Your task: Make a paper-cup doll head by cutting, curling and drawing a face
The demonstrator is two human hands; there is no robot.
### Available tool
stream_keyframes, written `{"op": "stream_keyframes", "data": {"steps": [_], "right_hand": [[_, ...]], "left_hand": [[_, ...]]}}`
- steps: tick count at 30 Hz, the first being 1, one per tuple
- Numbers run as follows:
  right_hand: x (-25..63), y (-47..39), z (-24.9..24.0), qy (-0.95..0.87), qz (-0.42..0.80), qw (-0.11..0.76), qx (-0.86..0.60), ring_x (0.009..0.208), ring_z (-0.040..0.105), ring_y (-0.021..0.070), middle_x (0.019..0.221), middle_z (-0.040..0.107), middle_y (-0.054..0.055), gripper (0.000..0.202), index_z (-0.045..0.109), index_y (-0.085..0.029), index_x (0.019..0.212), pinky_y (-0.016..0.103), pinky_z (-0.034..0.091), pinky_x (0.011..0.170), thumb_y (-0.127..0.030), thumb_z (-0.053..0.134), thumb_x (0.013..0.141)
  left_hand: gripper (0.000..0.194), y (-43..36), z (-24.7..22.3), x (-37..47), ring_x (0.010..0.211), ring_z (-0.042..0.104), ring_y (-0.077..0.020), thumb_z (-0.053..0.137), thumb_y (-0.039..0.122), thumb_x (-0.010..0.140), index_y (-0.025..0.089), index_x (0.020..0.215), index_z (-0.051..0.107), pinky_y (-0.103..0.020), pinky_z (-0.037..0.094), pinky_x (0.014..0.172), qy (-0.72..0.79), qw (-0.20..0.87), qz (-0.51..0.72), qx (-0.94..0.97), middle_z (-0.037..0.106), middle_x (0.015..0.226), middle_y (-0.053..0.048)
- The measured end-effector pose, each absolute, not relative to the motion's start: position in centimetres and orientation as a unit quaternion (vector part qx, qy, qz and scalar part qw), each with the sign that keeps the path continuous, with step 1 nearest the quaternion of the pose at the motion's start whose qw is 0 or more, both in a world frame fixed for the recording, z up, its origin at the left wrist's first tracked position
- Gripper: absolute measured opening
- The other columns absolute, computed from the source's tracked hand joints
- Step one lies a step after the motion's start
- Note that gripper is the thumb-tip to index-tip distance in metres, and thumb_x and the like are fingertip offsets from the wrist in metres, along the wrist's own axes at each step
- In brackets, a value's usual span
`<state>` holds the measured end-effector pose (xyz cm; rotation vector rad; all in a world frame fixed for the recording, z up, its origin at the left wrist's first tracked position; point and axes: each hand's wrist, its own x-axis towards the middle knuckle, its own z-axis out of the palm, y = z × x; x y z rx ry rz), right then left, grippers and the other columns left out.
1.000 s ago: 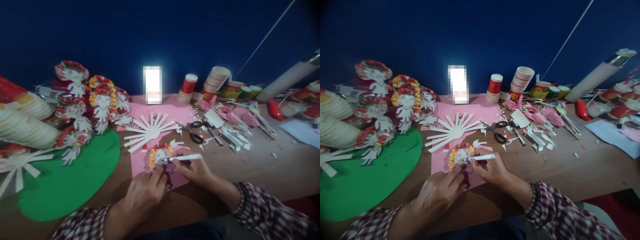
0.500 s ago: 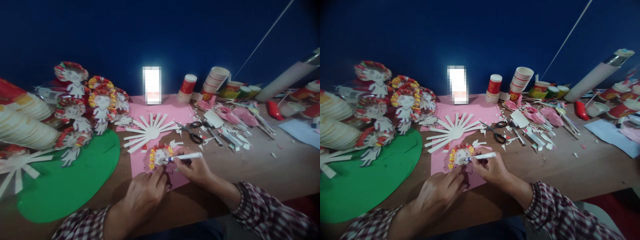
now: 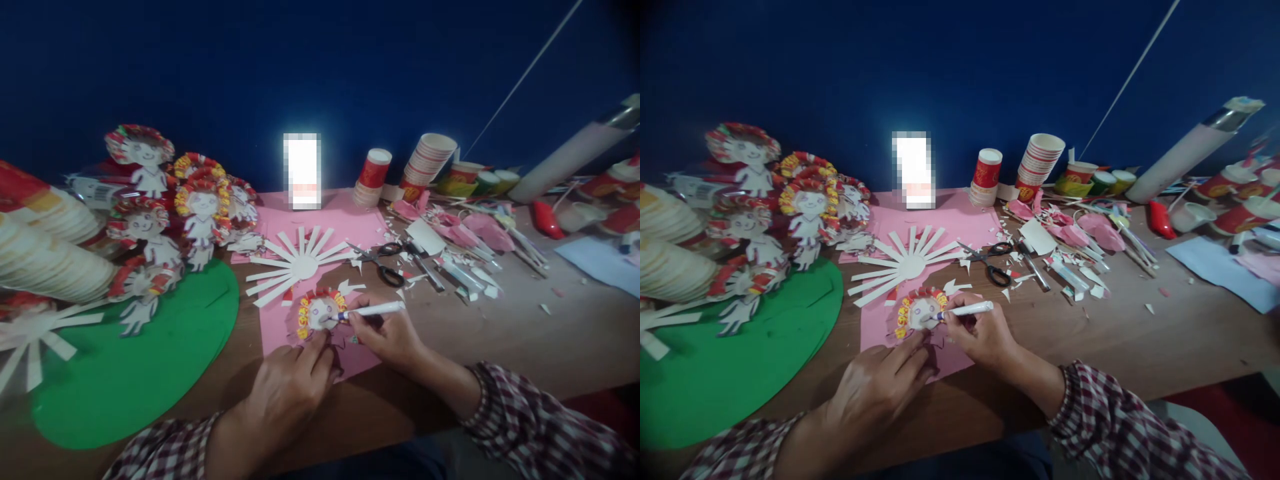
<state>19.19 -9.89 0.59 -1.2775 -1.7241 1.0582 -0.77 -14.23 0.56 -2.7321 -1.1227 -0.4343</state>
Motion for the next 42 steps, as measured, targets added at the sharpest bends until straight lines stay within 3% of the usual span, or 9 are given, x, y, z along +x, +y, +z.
{"op": "stream_keyframes", "data": {"steps": [14,22,30,38,42], "right_hand": [[19.1,-10.0,0.4,-0.65,0.422,0.38,-0.506,0.055,0.052,0.0105,0.068,0.059,0.001,0.008,0.059,-0.018,0.082,0.02,0.045,0.048,-0.025,0.056,0.085],[18.7,-9.9,0.7,-0.578,0.468,0.445,-0.5,0.049,0.053,0.0095,0.064,0.06,-0.001,0.008,0.058,-0.018,0.083,0.019,0.047,0.044,-0.027,0.057,0.082],[18.7,-10.0,0.6,-0.598,0.47,0.433,-0.484,0.054,0.057,0.0105,0.069,0.061,0.0,0.009,0.057,-0.019,0.085,0.019,0.05,0.047,-0.027,0.057,0.084],[19.2,-9.6,0.5,-0.706,0.304,0.429,-0.475,0.07,0.065,0.0161,0.08,0.069,0.005,0.01,0.064,-0.018,0.09,0.026,0.053,0.063,-0.023,0.057,0.084],[19.0,-9.6,0.6,-0.683,0.317,0.44,-0.489,0.059,0.061,0.0137,0.071,0.067,0.004,0.01,0.063,-0.017,0.086,0.023,0.05,0.053,-0.025,0.057,0.084]], "left_hand": [[0.013,-14.2,0.5,-0.7,0.06,0.065,-0.0202,0.056,0.027,0.088,0.018,0.093,0.063,-0.034,0.051,0.049,-0.381,0.073,-0.141,-0.911,0.069,0.113,-0.009],[0.011,-14.2,0.5,-0.8,0.059,0.064,-0.021,0.059,0.026,0.085,0.018,0.092,0.062,-0.036,0.053,0.048,-0.38,0.068,-0.137,-0.912,0.069,0.113,-0.01],[0.01,-14.1,0.3,-0.8,0.057,0.063,-0.0207,0.056,0.024,0.086,0.017,0.09,0.062,-0.036,0.05,0.046,-0.37,0.078,-0.156,-0.913,0.069,0.11,-0.009],[0.02,-13.4,1.7,-1.4,0.065,0.062,-0.0131,0.045,0.025,0.094,0.018,0.089,0.063,-0.025,0.047,0.057,-0.356,0.009,-0.251,-0.9,0.067,0.081,-0.004],[0.015,-12.8,1.4,-1.9,0.065,0.06,-0.0136,0.049,0.026,0.092,0.019,0.089,0.062,-0.026,0.045,0.059,-0.395,-0.011,-0.255,-0.883,0.064,0.077,-0.002]]}}
